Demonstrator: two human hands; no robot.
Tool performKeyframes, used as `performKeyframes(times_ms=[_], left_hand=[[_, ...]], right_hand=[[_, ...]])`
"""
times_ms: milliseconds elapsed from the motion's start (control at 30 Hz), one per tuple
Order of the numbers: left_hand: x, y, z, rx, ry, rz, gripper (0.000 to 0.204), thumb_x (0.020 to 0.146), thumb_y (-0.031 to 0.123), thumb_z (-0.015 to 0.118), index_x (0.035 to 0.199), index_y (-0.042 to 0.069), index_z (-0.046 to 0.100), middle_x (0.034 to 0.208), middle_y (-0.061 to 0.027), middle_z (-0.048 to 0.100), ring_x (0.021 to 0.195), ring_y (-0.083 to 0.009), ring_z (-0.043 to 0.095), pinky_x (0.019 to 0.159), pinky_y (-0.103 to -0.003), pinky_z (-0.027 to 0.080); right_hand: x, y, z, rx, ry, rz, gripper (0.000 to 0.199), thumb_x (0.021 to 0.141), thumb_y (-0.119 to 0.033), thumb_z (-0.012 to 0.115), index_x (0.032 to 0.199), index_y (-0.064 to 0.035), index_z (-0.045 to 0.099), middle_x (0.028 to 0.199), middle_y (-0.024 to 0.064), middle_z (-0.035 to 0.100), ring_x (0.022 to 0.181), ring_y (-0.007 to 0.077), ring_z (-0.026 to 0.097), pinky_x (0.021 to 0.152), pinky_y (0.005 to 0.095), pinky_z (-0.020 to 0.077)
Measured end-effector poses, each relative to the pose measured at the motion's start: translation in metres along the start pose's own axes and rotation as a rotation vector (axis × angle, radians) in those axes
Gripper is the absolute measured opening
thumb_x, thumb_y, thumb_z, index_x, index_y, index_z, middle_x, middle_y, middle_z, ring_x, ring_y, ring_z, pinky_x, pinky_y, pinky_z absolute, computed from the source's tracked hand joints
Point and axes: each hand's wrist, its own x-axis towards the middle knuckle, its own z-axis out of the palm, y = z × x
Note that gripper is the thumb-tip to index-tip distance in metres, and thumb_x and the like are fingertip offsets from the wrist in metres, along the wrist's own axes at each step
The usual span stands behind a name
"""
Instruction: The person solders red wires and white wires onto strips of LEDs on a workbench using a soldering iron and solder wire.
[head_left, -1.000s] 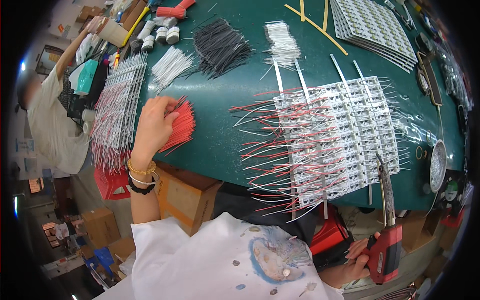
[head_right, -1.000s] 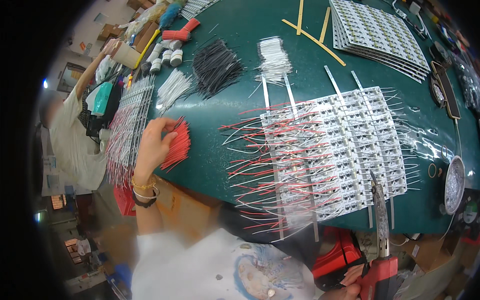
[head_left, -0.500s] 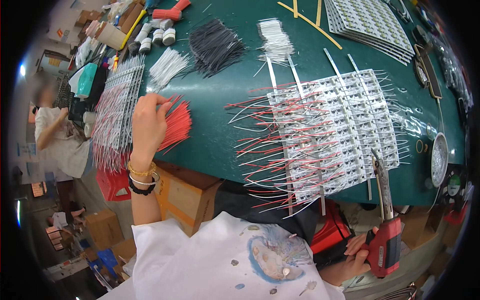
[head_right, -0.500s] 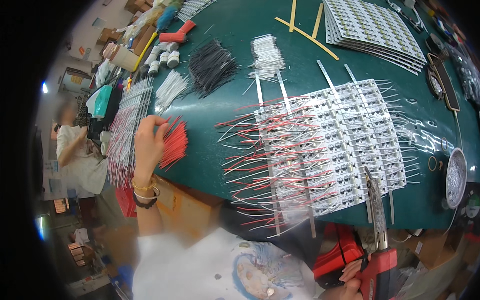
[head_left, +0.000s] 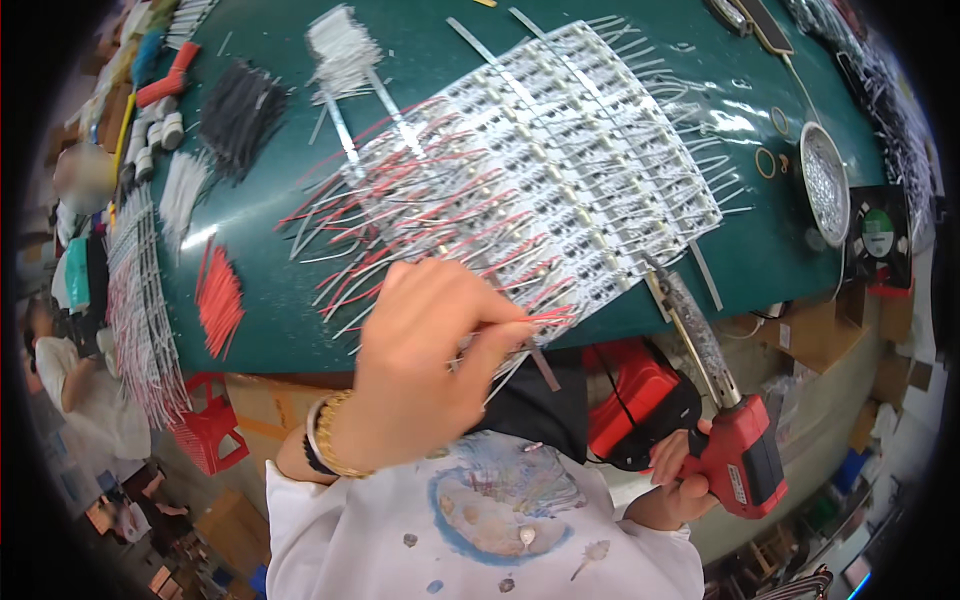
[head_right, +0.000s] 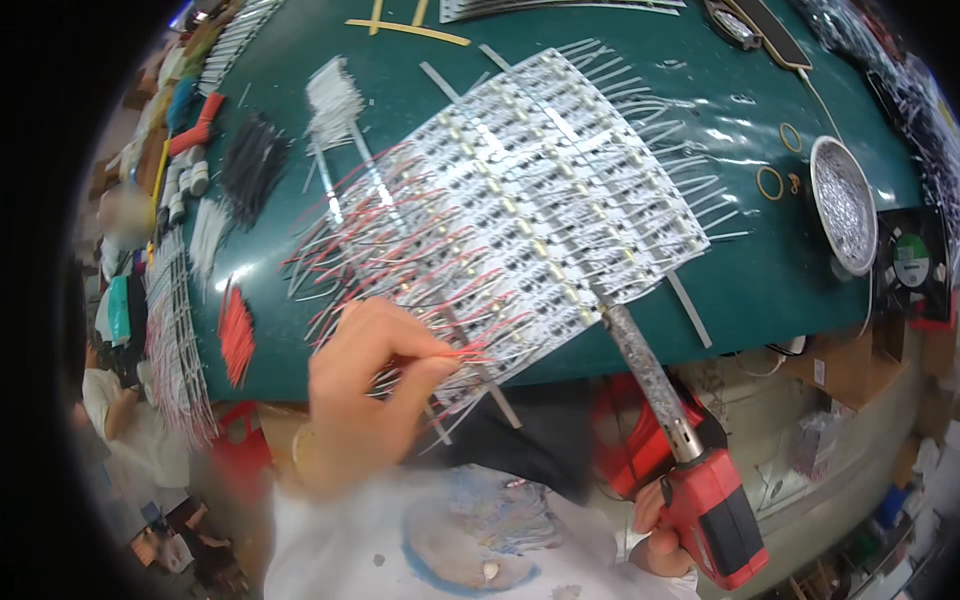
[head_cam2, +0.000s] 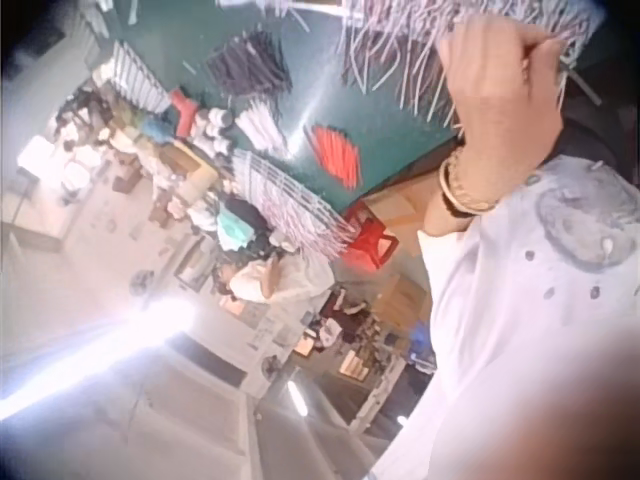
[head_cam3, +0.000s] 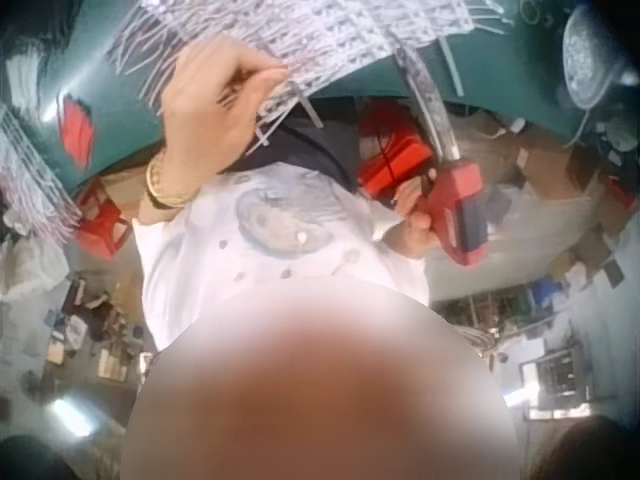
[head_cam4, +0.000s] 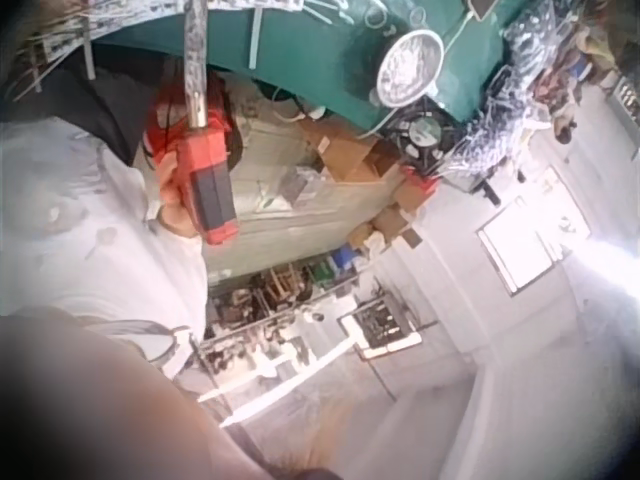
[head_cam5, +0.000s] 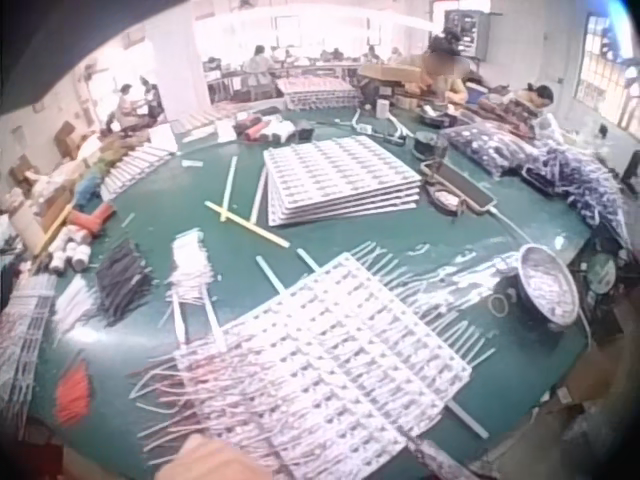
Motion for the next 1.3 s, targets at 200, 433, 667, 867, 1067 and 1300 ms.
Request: performKeyframes(times_ms=[200,433,667,867,1067,1300], left_hand=[[0.003,-0.005,0.04,0.173,-0.012,0.132,0.019,0.068,0.0,0.073,0.069,0.008,0.056,0.064,-0.0014,0.053,0.06,-0.02,0.049,0.068,-0.034,0.033],[0.002,-0.005,0.047,0.228,-0.082,0.109,0.021,0.074,0.006,0.069,0.07,0.009,0.049,0.065,-0.0012,0.048,0.063,-0.0209,0.047,0.067,-0.036,0.032],[0.006,-0.004,0.042,0.224,-0.137,0.085,0.02,0.074,0.006,0.069,0.071,0.008,0.049,0.066,-0.0019,0.049,0.063,-0.0214,0.048,0.067,-0.036,0.032],[0.009,-0.004,0.039,0.226,-0.097,0.07,0.022,0.07,0.003,0.074,0.067,0.009,0.053,0.061,0.0001,0.049,0.057,-0.0184,0.046,0.065,-0.033,0.032],[0.01,-0.006,0.041,0.214,-0.099,0.096,0.021,0.07,0.003,0.074,0.067,0.008,0.054,0.061,-0.0007,0.049,0.056,-0.0187,0.046,0.063,-0.032,0.031],[0.009,-0.006,0.037,0.21,-0.143,0.103,0.018,0.074,0.005,0.07,0.07,0.008,0.052,0.065,-0.0027,0.052,0.062,-0.0223,0.049,0.065,-0.035,0.032]], right_hand=[[-0.015,0.005,-0.021,0.149,-0.153,0.083,0.08,0.083,-0.058,0.057,0.123,0.0084,0.039,0.048,-0.0009,0.045,0.037,0.0104,0.043,0.041,0.0249,0.0363],[-0.023,0.01,-0.037,0.111,-0.166,0.182,0.055,0.083,-0.051,0.058,0.091,0.0022,0.048,0.052,0.0012,0.05,0.042,0.0142,0.048,0.044,0.0266,0.0388],[-0.024,0.007,-0.032,0.179,-0.044,0.31,0.014,0.067,-0.008,0.066,0.062,-0.0041,0.054,0.055,0.0016,0.053,0.047,0.0154,0.052,0.047,0.0259,0.0401],[-0.062,0.034,-0.069,-0.05,-0.079,0.165,0.02,0.068,-0.01,0.069,0.061,-0.0037,0.052,0.053,0.0025,0.05,0.046,0.0153,0.049,0.048,0.0255,0.0393],[-0.015,0.002,-0.024,0.16,-0.075,0.179,0.079,0.081,-0.055,0.062,0.124,0.0076,0.039,0.05,-0.0004,0.047,0.04,0.0116,0.045,0.043,0.0253,0.038],[0.021,0.01,0.005,-0.174,0.105,0.01,0.055,0.086,-0.025,0.061,0.126,0.0064,0.039,0.061,0.0039,0.053,0.047,0.0111,0.047,0.048,0.0229,0.0392]])
